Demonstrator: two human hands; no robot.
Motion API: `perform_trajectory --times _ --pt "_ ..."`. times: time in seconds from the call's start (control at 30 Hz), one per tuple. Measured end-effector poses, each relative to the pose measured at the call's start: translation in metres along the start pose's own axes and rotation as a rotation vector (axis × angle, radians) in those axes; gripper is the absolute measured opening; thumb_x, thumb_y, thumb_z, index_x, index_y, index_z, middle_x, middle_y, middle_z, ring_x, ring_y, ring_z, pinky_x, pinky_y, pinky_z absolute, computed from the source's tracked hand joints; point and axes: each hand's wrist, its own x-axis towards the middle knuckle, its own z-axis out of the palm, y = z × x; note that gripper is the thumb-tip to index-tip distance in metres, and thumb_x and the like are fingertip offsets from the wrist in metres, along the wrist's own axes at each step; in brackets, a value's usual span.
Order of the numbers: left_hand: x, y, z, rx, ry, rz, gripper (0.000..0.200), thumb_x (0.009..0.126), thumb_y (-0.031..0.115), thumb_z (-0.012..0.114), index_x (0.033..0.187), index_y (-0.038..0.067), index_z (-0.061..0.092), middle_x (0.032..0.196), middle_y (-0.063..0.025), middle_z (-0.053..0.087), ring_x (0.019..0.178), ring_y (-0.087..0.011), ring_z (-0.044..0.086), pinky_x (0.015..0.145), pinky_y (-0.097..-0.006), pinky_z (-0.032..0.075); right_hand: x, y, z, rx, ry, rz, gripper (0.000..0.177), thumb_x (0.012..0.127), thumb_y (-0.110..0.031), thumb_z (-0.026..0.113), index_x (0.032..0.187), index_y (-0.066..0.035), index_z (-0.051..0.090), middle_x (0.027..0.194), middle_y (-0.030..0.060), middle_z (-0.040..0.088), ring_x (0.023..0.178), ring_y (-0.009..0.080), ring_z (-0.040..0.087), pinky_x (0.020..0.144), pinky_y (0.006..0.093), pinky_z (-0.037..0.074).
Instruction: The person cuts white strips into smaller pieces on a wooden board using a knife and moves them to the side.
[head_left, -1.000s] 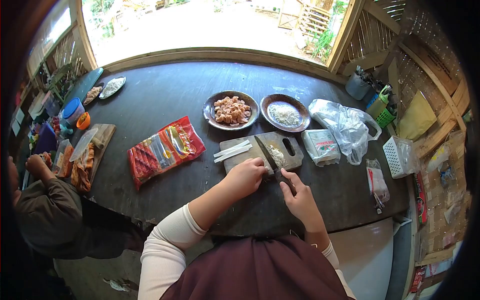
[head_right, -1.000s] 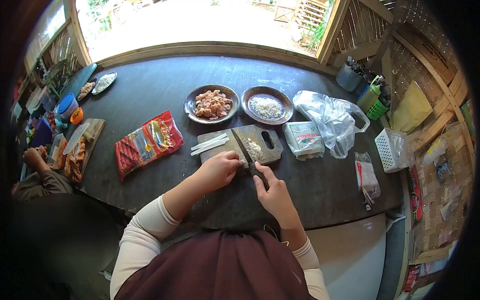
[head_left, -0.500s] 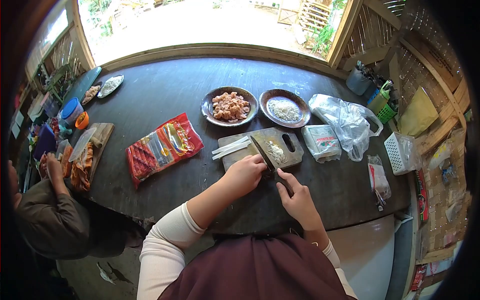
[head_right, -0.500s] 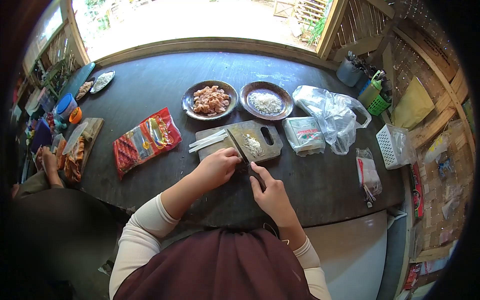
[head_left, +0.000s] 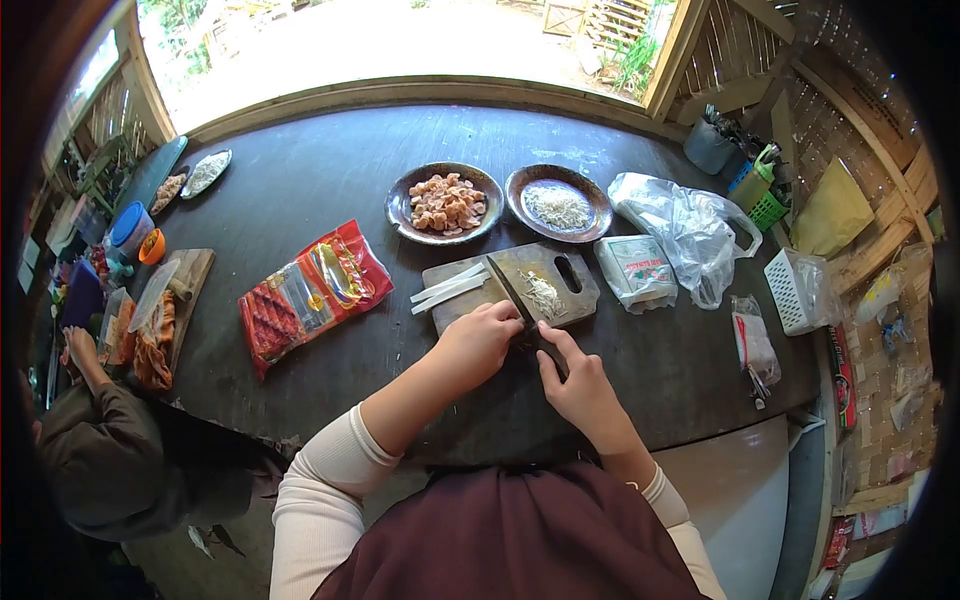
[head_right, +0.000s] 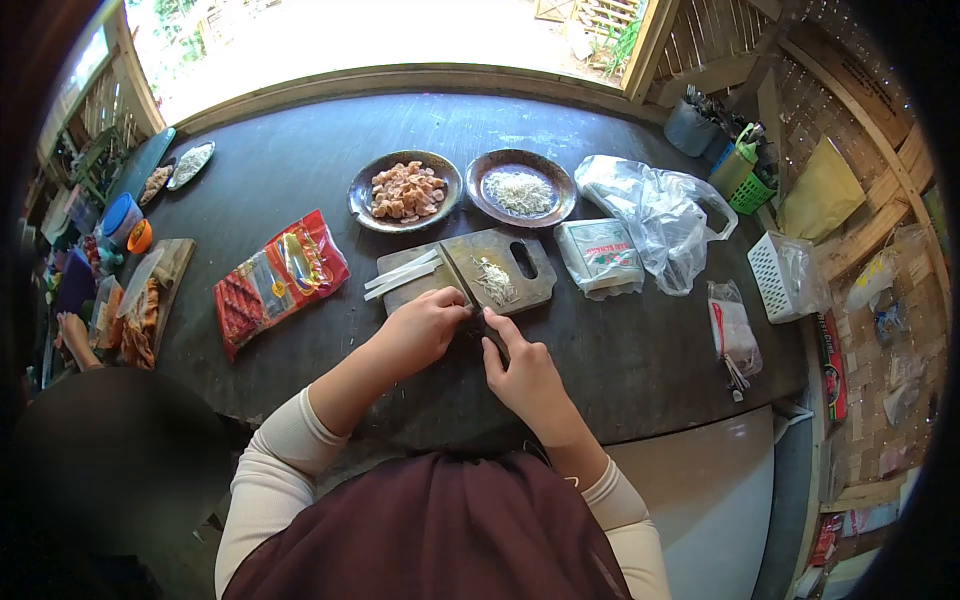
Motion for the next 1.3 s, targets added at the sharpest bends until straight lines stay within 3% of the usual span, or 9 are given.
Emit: perform_trajectory --times 0.33,0.57,0.83,1.13,1.3 --pt "0.0 -0.001 0.0 0.018 0.003 -0.009 0.028 0.079 0.0 0.059 0.105 0.002 0.068 0.11 -0.0122 0.061 0.102 -0.0322 0.061 0.088 -0.0395 0.051 -0.009 -0.014 -0.015 0.024 -0.068 0.139 0.038 0.09 -0.011 0.061 0.127 -0.006 0.056 0.083 0.0267 0.065 0.081 0.0409 0.066 0.064 0.0418 0.052" --pt "0.0 0.0 -0.001 -0.003 0.001 0.009 0.026 0.078 -0.001 0.059 0.103 0.002 0.068 0.109 -0.0123 0.061 0.102 -0.0317 0.061 0.088 -0.0394 0.051 -0.001 0.002 -0.005 0.089 -0.025 0.122 0.037 0.091 -0.013 0.061 0.128 -0.007 0.057 0.09 0.0274 0.066 0.091 0.0418 0.065 0.071 0.0412 0.053" --pt "0.0 0.002 -0.004 0.0 -0.006 -0.004 0.027 0.078 -0.001 0.059 0.104 0.003 0.069 0.107 -0.0121 0.061 0.1 -0.0315 0.062 0.087 -0.0392 0.051 -0.005 0.015 -0.004 0.235 -0.001 0.234 0.038 0.091 -0.015 0.063 0.128 -0.008 0.058 0.1 0.0219 0.069 0.096 0.0238 0.07 0.082 0.032 0.052" --pt "-0.001 -0.001 -0.001 -0.025 0.029 0.005 0.027 0.078 -0.001 0.06 0.103 0.003 0.069 0.106 -0.0123 0.061 0.099 -0.0316 0.062 0.087 -0.0393 0.051 -0.007 -0.003 -0.008 0.15 -0.007 0.194 0.037 0.091 -0.014 0.062 0.127 -0.008 0.059 0.099 0.0262 0.068 0.098 0.0357 0.068 0.081 0.0359 0.053" --pt "-0.001 -0.001 -0.001 -0.035 0.025 -0.001 0.026 0.078 -0.001 0.06 0.102 0.002 0.069 0.106 -0.012 0.061 0.099 -0.0317 0.062 0.087 -0.0393 0.051 -0.008 0.002 -0.005 0.154 -0.002 0.192 0.037 0.09 -0.013 0.062 0.126 -0.009 0.06 0.098 0.0262 0.068 0.098 0.0369 0.068 0.081 0.0362 0.053"
